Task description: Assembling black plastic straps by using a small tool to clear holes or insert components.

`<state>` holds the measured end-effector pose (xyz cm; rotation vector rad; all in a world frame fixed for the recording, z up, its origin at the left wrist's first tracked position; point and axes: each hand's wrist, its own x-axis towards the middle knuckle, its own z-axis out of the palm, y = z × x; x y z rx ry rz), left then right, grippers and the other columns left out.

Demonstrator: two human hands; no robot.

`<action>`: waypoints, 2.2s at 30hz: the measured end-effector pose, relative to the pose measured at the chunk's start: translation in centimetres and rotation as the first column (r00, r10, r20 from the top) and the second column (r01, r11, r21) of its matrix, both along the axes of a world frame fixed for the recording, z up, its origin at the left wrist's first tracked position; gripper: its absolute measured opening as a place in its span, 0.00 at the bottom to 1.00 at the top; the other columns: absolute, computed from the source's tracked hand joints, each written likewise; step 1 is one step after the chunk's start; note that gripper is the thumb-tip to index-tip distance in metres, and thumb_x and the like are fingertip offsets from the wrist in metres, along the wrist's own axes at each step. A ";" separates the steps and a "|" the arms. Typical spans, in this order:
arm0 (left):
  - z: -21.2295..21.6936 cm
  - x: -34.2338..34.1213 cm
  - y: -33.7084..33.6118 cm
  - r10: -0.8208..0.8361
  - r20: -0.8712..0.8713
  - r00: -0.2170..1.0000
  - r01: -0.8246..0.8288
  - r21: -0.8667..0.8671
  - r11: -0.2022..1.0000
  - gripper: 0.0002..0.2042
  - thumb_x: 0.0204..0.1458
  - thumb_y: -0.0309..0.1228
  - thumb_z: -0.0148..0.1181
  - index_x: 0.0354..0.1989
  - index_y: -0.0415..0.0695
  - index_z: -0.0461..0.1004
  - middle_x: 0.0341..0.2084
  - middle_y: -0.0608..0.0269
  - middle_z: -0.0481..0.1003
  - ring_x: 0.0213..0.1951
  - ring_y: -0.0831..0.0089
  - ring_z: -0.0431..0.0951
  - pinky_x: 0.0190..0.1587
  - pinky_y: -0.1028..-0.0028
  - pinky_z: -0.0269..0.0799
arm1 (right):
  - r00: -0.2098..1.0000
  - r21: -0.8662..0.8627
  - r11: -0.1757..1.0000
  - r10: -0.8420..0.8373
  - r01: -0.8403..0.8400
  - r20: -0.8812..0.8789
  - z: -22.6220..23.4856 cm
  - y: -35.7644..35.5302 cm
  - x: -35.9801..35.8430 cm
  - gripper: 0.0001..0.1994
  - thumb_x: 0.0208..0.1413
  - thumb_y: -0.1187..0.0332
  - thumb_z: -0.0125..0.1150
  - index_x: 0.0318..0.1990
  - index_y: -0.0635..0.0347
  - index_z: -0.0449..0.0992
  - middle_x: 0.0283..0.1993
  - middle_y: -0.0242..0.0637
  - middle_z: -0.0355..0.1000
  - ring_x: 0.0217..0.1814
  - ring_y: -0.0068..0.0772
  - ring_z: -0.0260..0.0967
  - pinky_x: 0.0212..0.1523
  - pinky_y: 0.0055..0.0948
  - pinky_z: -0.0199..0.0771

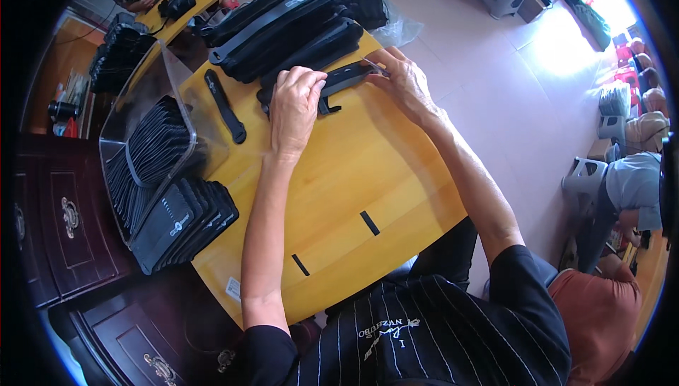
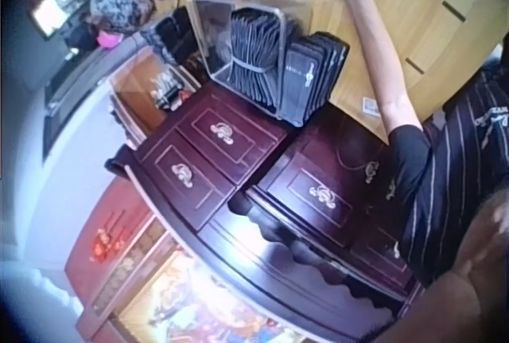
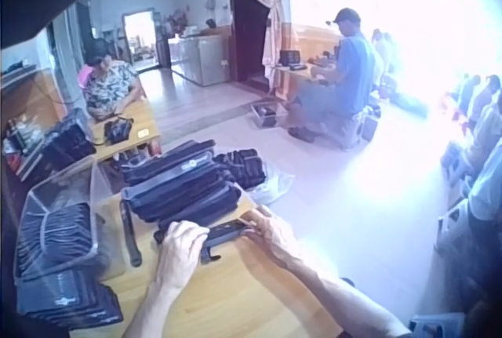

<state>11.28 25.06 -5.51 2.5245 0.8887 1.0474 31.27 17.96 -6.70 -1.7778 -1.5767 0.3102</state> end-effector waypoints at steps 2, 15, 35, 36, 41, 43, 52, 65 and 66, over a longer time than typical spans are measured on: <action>-0.1 1.1 0.5 -0.011 -0.004 1.000 0.011 0.001 1.000 0.05 0.50 0.22 0.59 0.35 0.39 0.78 0.33 0.60 0.76 0.37 0.61 0.74 0.41 0.67 0.71 | 1.000 -0.010 1.000 0.009 -0.009 -0.003 0.0 -0.2 0.3 0.11 0.51 0.70 0.63 0.43 0.53 0.74 0.43 0.39 0.69 0.43 0.44 0.72 0.44 0.37 0.72; -1.1 3.1 1.8 -0.051 -0.063 0.997 0.035 -0.234 0.972 0.07 0.49 0.29 0.64 0.36 0.42 0.80 0.26 0.59 0.74 0.28 0.68 0.75 0.33 0.72 0.69 | 0.993 0.089 0.996 -0.027 0.016 0.112 -1.6 -1.0 -0.8 0.11 0.51 0.71 0.60 0.42 0.52 0.71 0.43 0.36 0.70 0.39 0.43 0.73 0.38 0.39 0.75; 0.8 5.3 2.7 -0.047 -0.403 0.914 -0.042 -0.209 0.977 0.07 0.50 0.33 0.61 0.32 0.44 0.81 0.30 0.51 0.74 0.34 0.53 0.77 0.37 0.61 0.72 | 0.986 0.096 0.987 -0.141 0.132 0.094 -1.5 -1.7 -2.4 0.06 0.51 0.72 0.57 0.36 0.57 0.69 0.35 0.42 0.66 0.36 0.46 0.72 0.33 0.38 0.72; 0.6 5.3 2.7 -0.046 -0.403 0.914 -0.042 -0.208 0.977 0.07 0.50 0.33 0.61 0.32 0.44 0.81 0.30 0.51 0.74 0.34 0.53 0.77 0.37 0.61 0.72 | 0.980 0.087 0.988 -0.141 0.129 0.144 -1.5 -1.8 -2.5 0.05 0.51 0.72 0.57 0.36 0.57 0.69 0.35 0.41 0.66 0.36 0.46 0.72 0.32 0.38 0.73; 0.3 5.5 2.4 -0.060 -0.348 0.935 -0.011 -0.199 0.980 0.07 0.50 0.30 0.62 0.33 0.41 0.79 0.26 0.49 0.72 0.30 0.54 0.75 0.34 0.62 0.69 | 0.972 0.087 0.991 -0.119 0.103 0.202 -1.5 -2.3 -2.5 0.05 0.51 0.72 0.56 0.36 0.56 0.69 0.35 0.38 0.66 0.36 0.44 0.72 0.32 0.38 0.73; 0.2 5.4 2.4 -0.060 -0.336 0.940 -0.006 -0.193 0.981 0.07 0.50 0.30 0.62 0.33 0.40 0.79 0.26 0.49 0.72 0.30 0.53 0.75 0.34 0.62 0.68 | 0.969 0.075 0.993 -0.105 0.090 0.223 -1.4 -2.3 -2.0 0.06 0.51 0.72 0.57 0.37 0.56 0.71 0.35 0.38 0.65 0.36 0.44 0.72 0.32 0.38 0.72; 0.4 5.0 3.4 -0.292 -0.372 0.881 0.168 -0.331 0.929 0.12 0.52 0.33 0.60 0.43 0.45 0.78 0.26 0.58 0.70 0.31 0.64 0.73 0.37 0.68 0.67 | 0.976 0.052 0.996 0.056 -0.068 0.213 -1.5 -1.4 -0.3 0.09 0.50 0.71 0.59 0.40 0.56 0.73 0.35 0.40 0.67 0.34 0.42 0.73 0.33 0.38 0.73; 0.0 5.6 2.2 -0.136 -0.321 0.937 0.023 -0.332 0.943 0.08 0.50 0.31 0.61 0.35 0.41 0.76 0.32 0.57 0.76 0.35 0.59 0.77 0.38 0.67 0.70 | 0.945 0.022 0.996 -0.087 0.084 0.314 -1.5 -2.2 -2.9 0.09 0.53 0.70 0.56 0.40 0.60 0.69 0.40 0.43 0.64 0.32 0.45 0.73 0.31 0.39 0.74; 0.0 5.6 2.1 -0.136 -0.321 0.937 0.023 -0.332 0.943 0.08 0.50 0.31 0.61 0.35 0.41 0.76 0.32 0.57 0.76 0.35 0.59 0.77 0.38 0.67 0.70 | 0.955 0.036 0.994 -0.113 0.107 0.275 -1.4 -2.3 -3.2 0.08 0.53 0.70 0.56 0.40 0.59 0.70 0.40 0.43 0.64 0.33 0.45 0.73 0.31 0.39 0.74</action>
